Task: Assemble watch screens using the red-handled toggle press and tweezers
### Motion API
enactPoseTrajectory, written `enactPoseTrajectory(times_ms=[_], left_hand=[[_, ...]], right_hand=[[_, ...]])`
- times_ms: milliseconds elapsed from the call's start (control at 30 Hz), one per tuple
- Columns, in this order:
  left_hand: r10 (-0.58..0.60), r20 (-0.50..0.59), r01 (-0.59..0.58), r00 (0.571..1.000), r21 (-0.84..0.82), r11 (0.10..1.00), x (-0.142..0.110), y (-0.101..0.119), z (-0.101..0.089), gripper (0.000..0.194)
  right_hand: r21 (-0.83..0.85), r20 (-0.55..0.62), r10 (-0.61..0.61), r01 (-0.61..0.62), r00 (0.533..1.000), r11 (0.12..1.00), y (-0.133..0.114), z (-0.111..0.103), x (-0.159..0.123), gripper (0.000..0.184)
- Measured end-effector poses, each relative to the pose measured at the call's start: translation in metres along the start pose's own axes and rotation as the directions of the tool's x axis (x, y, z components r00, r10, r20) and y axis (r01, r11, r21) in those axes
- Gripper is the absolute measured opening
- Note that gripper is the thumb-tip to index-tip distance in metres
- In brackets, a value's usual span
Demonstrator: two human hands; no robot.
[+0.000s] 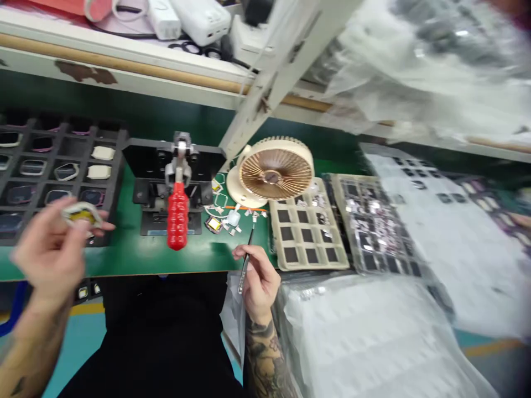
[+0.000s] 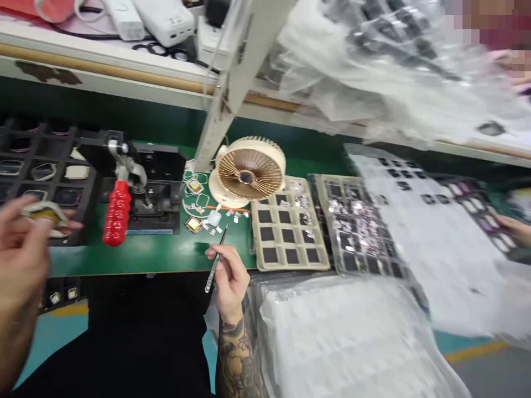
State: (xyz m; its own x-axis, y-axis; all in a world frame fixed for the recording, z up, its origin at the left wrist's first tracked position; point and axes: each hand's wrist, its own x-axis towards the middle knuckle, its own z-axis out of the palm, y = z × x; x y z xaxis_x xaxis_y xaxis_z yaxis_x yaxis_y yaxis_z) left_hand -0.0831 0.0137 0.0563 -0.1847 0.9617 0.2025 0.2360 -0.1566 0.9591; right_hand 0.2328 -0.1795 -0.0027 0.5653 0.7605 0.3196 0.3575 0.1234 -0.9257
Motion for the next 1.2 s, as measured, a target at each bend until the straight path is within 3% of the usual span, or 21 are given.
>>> enactPoseTrajectory(times_ms=[67,133,200,300,433,767,833,933,1033,1100,1200], left_hand=[[-0.065,0.176,0.084,0.982,-0.102,0.991,-0.041,0.001,0.019,0.042],[-0.144,0.339,0.214,0.930,-0.179,0.960,-0.063,-0.002,0.038,0.038],[-0.180,0.448,0.305,0.876,-0.225,0.925,-0.073,-0.006,0.050,0.042],[-0.162,0.539,0.339,0.826,-0.247,0.908,-0.080,-0.009,0.056,0.045],[-0.115,0.535,0.293,0.837,-0.260,0.920,-0.090,-0.007,0.057,0.047],[-0.082,0.544,0.273,0.835,-0.280,0.920,-0.093,-0.001,0.059,0.047],[-0.072,0.543,0.270,0.836,-0.294,0.917,-0.093,-0.001,0.059,0.047],[-0.063,0.543,0.262,0.837,-0.297,0.918,-0.092,-0.004,0.060,0.047],[-0.095,0.562,0.302,0.822,-0.289,0.908,-0.090,-0.006,0.062,0.049],[-0.139,0.576,0.369,0.805,-0.304,0.878,-0.089,-0.006,0.064,0.050],[-0.202,0.580,0.464,0.789,-0.347,0.815,-0.088,-0.002,0.068,0.050]], right_hand=[[0.034,0.042,-0.076,0.074,0.996,0.997,-0.010,0.020,0.005,0.029],[0.046,0.057,-0.170,0.167,0.984,0.985,-0.021,0.043,0.011,0.030],[0.119,0.038,-0.242,0.236,0.969,0.964,-0.031,0.065,0.016,0.026],[0.214,0.038,-0.228,0.215,0.973,0.953,-0.040,0.086,0.016,0.026],[0.200,0.116,-0.148,0.123,0.982,0.972,-0.041,0.096,0.011,0.028],[0.107,0.102,-0.166,0.155,0.981,0.982,-0.034,0.099,0.005,0.016],[0.132,0.103,-0.090,0.076,0.991,0.988,-0.034,0.100,0.007,0.012],[0.314,0.161,0.081,-0.128,0.984,0.941,-0.037,0.101,0.010,0.012],[0.469,0.289,0.075,-0.209,0.954,0.858,-0.043,0.095,0.010,0.013],[0.492,0.248,0.012,-0.137,0.969,0.860,-0.046,0.090,0.009,0.012],[0.439,0.024,-0.002,-0.009,1.000,0.898,-0.041,0.084,0.010,0.014]])
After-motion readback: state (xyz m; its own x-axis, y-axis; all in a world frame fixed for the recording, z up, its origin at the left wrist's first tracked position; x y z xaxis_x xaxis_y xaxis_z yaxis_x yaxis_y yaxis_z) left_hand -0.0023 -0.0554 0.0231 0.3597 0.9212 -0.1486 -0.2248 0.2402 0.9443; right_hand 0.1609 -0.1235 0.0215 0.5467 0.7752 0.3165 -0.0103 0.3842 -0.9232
